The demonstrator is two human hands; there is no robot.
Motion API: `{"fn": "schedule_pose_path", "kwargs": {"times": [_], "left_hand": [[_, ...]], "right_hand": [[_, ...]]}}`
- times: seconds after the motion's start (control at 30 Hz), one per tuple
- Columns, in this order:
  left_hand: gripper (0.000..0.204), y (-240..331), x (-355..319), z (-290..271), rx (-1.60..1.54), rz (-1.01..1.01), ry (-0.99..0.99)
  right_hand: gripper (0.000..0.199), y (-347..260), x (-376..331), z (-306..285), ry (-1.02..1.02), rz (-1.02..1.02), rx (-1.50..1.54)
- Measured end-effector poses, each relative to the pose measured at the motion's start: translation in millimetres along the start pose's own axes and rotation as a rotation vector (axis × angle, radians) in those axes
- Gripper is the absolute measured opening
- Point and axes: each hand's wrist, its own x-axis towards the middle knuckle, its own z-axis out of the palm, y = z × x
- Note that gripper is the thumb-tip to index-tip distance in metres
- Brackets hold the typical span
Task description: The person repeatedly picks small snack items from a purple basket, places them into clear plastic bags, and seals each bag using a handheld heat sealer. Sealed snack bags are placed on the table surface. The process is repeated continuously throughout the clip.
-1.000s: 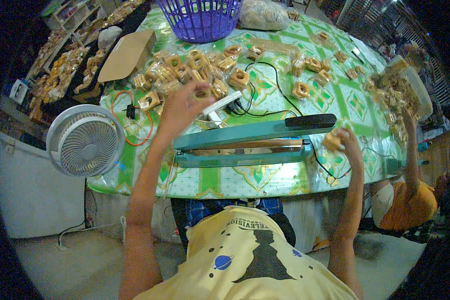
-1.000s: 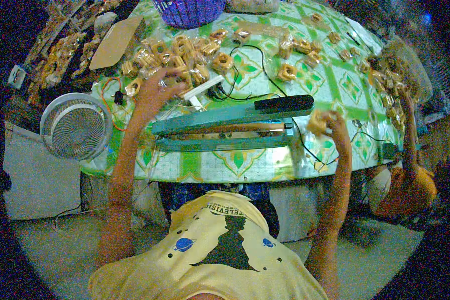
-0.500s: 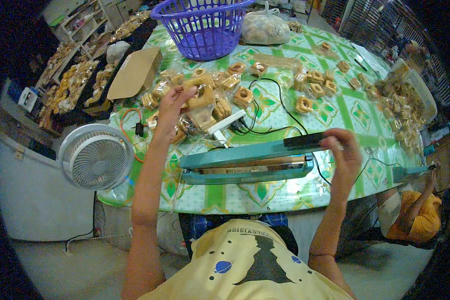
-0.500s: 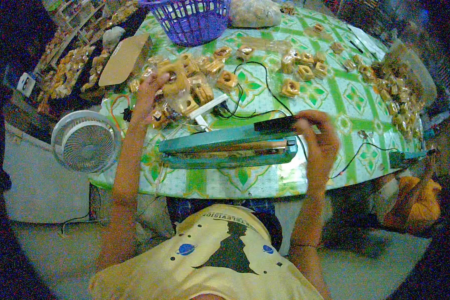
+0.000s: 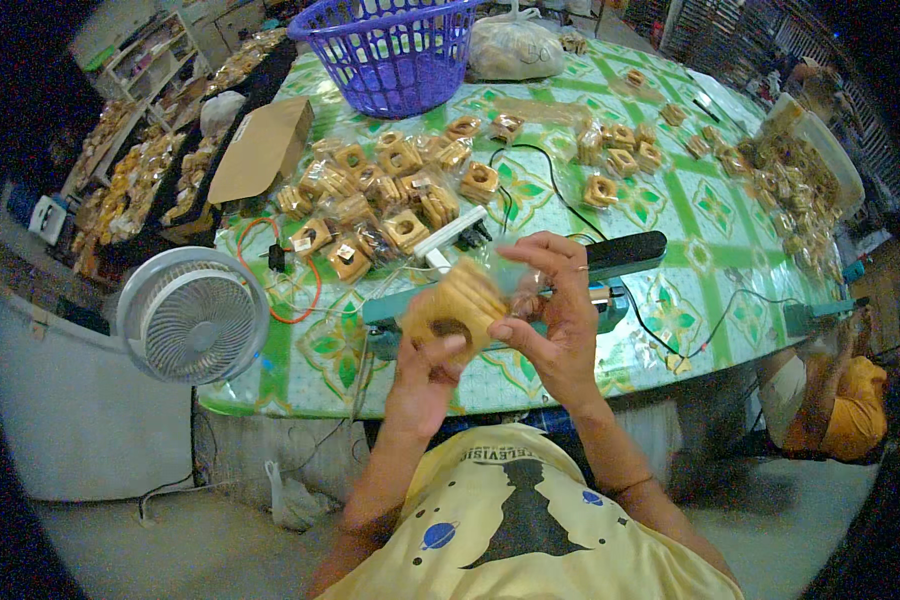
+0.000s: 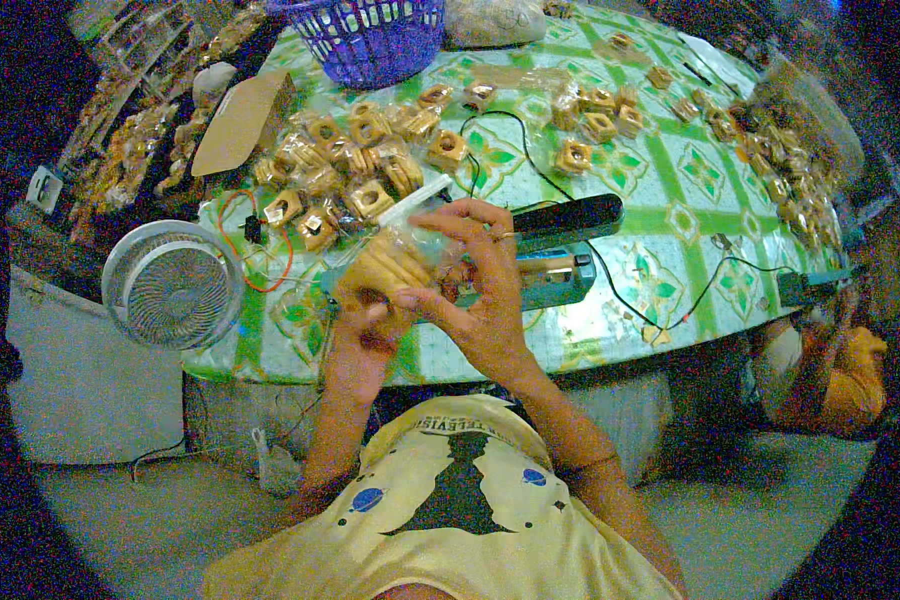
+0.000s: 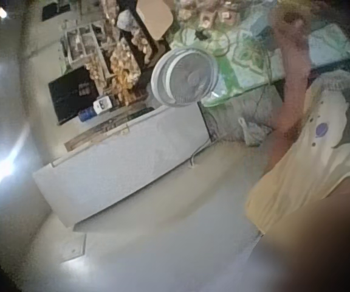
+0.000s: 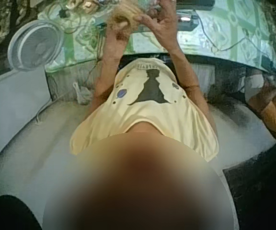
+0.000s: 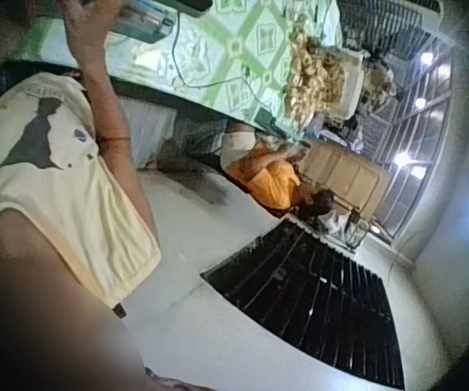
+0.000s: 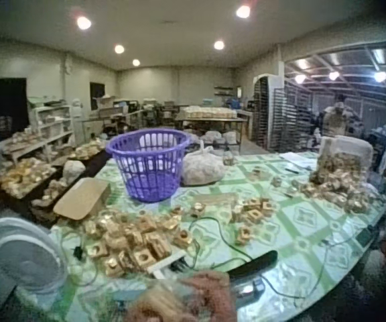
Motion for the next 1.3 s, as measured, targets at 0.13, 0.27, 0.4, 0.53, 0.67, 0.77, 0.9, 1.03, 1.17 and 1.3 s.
{"fn": "schedule_pose_path", "kwargs": {"times": [0.13,0.27,0.4,0.53,0.67,0.77,0.9,1.03,1.17,1.3], "left_hand": [[0.075,-25,-21,-7,-0.112,-0.02,-0.12],[0.086,-35,-25,-16,0.023,0.093,-0.33],[0.079,2,-5,-13,0.298,0.558,-0.312],[0.053,73,-9,8,1.306,0.966,-0.643],[0.041,99,-15,42,1.626,1.043,-0.765],[0.031,107,-10,51,1.661,1.048,-0.828],[0.024,100,-6,42,1.622,0.93,-0.82],[0.02,75,-10,32,1.389,0.863,-0.727],[0.016,53,-18,22,1.096,0.738,-0.587],[0.034,31,-15,3,0.535,0.722,-0.507]], "right_hand": [[0.017,-13,-3,-16,-0.221,-0.012,0.006],[0.013,-33,-4,-31,-0.464,0.046,0.014],[0.014,-48,4,-37,-0.655,-0.222,-0.196],[0.013,-64,6,-38,-0.708,-0.276,-0.29],[0.013,-73,5,-50,-0.683,-0.22,-0.362],[0.012,-70,5,-64,-0.679,-0.147,-0.467],[0.016,-54,1,-66,-0.655,-0.132,-0.386],[0.022,-44,-2,-62,-0.429,-0.234,-0.397],[0.027,-37,-4,-57,-0.418,-0.26,-0.305],[0.025,-37,-19,-49,-0.321,-0.162,-0.2]]}}
